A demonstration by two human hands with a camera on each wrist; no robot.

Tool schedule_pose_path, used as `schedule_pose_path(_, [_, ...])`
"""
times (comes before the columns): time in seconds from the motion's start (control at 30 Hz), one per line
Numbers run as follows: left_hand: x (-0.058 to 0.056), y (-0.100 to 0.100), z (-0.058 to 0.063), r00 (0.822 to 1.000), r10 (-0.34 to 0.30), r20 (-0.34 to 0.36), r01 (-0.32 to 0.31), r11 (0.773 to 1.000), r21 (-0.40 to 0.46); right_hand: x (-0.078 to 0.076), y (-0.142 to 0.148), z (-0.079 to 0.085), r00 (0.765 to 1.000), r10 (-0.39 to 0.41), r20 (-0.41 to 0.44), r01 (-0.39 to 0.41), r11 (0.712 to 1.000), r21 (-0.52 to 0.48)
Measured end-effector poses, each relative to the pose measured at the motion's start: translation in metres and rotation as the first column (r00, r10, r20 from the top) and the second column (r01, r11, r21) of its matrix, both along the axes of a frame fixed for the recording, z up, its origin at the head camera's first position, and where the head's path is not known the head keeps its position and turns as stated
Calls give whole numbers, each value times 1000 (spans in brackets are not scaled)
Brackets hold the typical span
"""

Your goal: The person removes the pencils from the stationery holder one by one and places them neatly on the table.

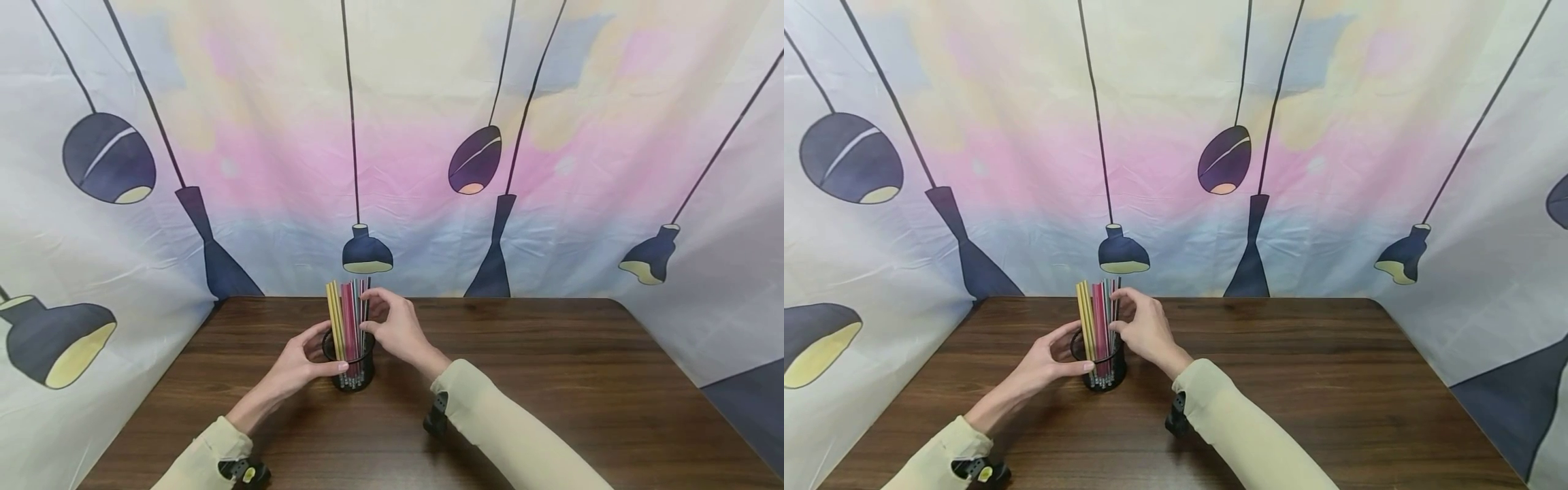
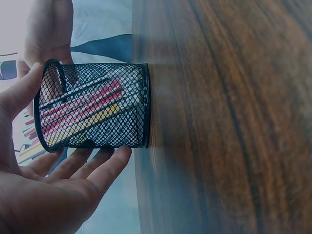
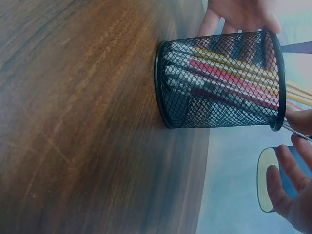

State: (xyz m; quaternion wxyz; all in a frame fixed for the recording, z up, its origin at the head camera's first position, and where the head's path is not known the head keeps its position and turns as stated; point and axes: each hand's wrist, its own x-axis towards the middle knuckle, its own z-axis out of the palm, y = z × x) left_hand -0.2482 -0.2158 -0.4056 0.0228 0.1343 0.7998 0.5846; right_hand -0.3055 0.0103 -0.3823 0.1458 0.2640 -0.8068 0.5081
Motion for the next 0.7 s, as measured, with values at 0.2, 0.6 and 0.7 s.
schedule_pose_path(0.2, [0,0,-1,1000,-3,-5,3,1000,9,0,1,4,1000,-19,-22,19,1000,-5])
schedule_pose_path(0.6, [0,0,0,1000,1,-5,-1,1000,-3,-2,6,19,998,2,-62,-6,998,-63])
schedule_pose_path(0.7, [0,0,0,1000,-2,-4,2,1000,-1,-1,7,26,997,20,-69,-25,997,-78])
